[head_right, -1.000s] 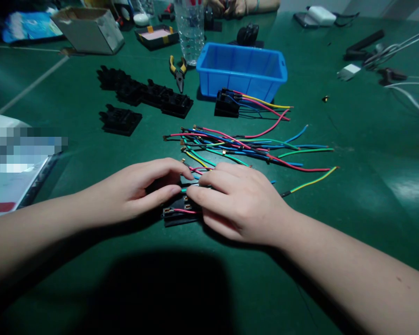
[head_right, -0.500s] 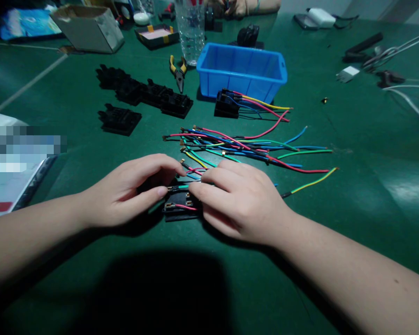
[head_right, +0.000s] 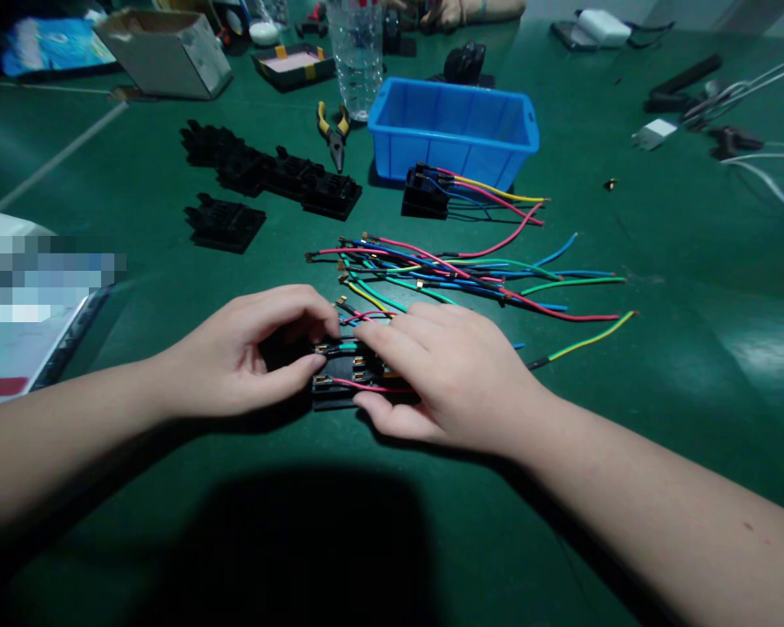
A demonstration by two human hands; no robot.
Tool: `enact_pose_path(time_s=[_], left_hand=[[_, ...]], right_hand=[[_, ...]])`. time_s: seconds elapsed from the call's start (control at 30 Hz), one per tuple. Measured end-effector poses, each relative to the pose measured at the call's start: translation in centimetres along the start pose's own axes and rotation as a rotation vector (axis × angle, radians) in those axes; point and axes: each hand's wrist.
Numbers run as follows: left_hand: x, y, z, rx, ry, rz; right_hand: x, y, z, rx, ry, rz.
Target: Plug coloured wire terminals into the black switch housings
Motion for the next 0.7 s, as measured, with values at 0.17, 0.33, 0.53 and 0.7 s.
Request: enact_pose_path(time_s=[0.17,0.33,0.53,0.7], left_hand=[[-0.07,0.03,0.01,0.026,-0.016,-0.013],[-0.01,-0.02,0.0,0.038,-0.007,-0.011],[0.03,-0.36,-0.03,0.056,0.009,0.0],[-0.01,-0.49,0.12,0.055,0.009,0.006]], right_hand=[[-0.01,-0.08,-0.05,0.041,-0.048,0.023],[-0.06,-0.15,-0.07,0.038,-0.05,0.019],[-0.04,-0.1,-0.01,-0.012,0.004,0.037],[0.05,0.01,0.1,-0.054,0.059,0.049]])
Point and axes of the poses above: each hand's wrist, its own z-axis away from the middle knuckle, its own x-axis out of the palm, y = z × x, and after that the axes turned 1 degree about -z, right-handed
